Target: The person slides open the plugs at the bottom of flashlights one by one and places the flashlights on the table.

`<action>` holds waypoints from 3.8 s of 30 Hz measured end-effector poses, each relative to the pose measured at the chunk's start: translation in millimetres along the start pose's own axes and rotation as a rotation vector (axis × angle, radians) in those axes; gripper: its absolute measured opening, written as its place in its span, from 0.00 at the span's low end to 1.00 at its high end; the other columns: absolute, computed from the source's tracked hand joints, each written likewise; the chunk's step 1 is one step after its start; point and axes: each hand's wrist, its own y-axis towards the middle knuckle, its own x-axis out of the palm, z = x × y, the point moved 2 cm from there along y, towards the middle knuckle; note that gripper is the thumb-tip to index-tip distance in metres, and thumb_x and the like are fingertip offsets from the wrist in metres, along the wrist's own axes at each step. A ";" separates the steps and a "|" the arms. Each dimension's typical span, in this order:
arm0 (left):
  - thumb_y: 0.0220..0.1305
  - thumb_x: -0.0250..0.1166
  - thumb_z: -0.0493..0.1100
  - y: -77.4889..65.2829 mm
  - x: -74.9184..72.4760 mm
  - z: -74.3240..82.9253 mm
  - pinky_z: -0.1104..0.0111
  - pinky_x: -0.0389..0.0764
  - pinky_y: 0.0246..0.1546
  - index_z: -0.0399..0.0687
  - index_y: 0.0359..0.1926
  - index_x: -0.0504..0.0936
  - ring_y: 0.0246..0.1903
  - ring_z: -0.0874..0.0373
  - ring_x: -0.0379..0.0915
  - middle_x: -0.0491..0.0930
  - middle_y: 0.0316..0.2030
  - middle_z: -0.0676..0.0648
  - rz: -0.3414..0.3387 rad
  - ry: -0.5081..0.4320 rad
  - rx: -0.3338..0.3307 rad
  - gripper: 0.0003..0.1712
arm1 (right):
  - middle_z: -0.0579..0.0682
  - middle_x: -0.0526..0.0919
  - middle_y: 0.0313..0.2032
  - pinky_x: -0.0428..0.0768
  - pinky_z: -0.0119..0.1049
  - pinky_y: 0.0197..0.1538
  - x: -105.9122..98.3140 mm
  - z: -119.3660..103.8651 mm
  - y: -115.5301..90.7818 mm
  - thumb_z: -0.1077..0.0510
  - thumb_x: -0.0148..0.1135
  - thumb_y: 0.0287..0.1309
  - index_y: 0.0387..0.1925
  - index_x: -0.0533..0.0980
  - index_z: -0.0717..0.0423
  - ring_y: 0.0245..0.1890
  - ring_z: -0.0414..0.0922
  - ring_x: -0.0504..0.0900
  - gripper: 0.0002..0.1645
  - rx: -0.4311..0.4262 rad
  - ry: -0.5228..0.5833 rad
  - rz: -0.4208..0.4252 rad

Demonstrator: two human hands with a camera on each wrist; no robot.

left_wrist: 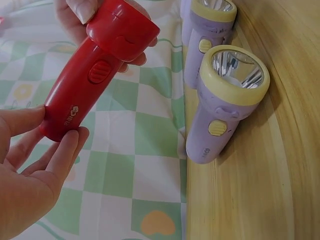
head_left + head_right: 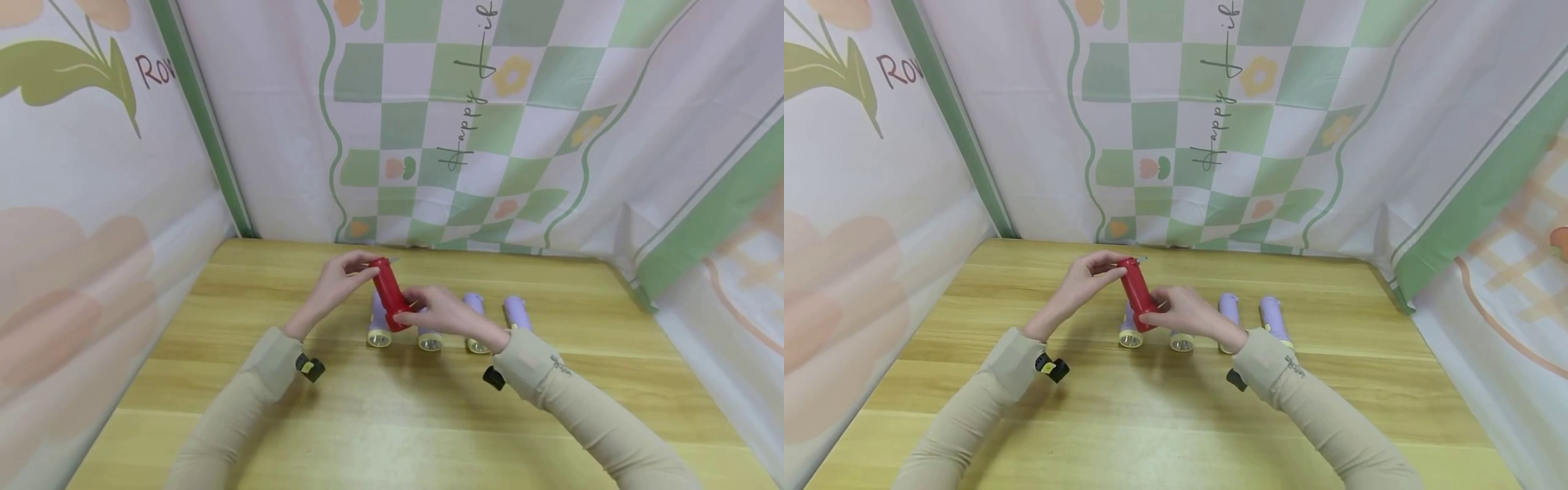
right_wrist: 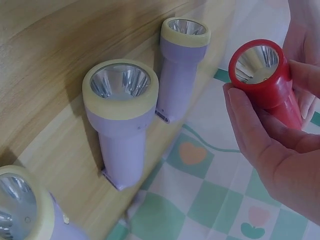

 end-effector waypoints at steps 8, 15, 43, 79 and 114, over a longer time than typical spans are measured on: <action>0.67 0.66 0.44 1.6 -4.1 -1.8 0.61 0.86 0.49 0.45 0.53 0.83 0.51 0.48 0.83 0.86 0.50 0.42 0.007 0.015 -0.008 0.16 | 0.51 0.88 0.43 0.82 0.33 0.41 1.8 1.4 5.9 0.50 0.64 0.63 0.50 0.79 0.56 0.38 0.41 0.85 0.18 0.022 -0.001 -0.003; 0.67 0.66 0.45 2.9 -9.0 -4.4 0.60 0.85 0.52 0.45 0.53 0.83 0.52 0.48 0.83 0.86 0.51 0.43 0.009 0.010 -0.027 0.16 | 0.52 0.88 0.43 0.84 0.35 0.44 3.2 -0.9 10.0 0.49 0.64 0.63 0.51 0.79 0.57 0.39 0.41 0.86 0.20 0.031 0.020 -0.017; 0.67 0.65 0.45 2.1 -25.6 -20.0 0.56 0.82 0.57 0.42 0.56 0.81 0.54 0.46 0.81 0.84 0.54 0.39 0.031 -0.005 -0.114 0.20 | 0.52 0.88 0.42 0.84 0.31 0.40 23.4 -11.3 30.4 0.48 0.63 0.64 0.50 0.81 0.58 0.36 0.39 0.85 0.20 0.108 0.133 -0.037; 0.67 0.65 0.42 2.6 -40.7 -38.2 0.60 0.82 0.57 0.35 0.59 0.78 0.56 0.43 0.80 0.81 0.57 0.36 0.019 -0.043 -0.149 0.22 | 0.56 0.87 0.44 0.85 0.35 0.45 34.9 -18.2 49.7 0.51 0.60 0.67 0.51 0.78 0.64 0.43 0.53 0.87 0.21 0.138 0.232 -0.135; 0.71 0.60 0.40 0.8 -68.6 -58.3 0.55 0.80 0.61 0.30 0.62 0.74 0.58 0.41 0.78 0.77 0.60 0.31 -0.119 -0.038 -0.229 0.23 | 0.56 0.87 0.47 0.84 0.46 0.55 64.1 -24.8 72.9 0.52 0.60 0.67 0.57 0.77 0.62 0.42 0.44 0.86 0.23 0.281 0.421 -0.170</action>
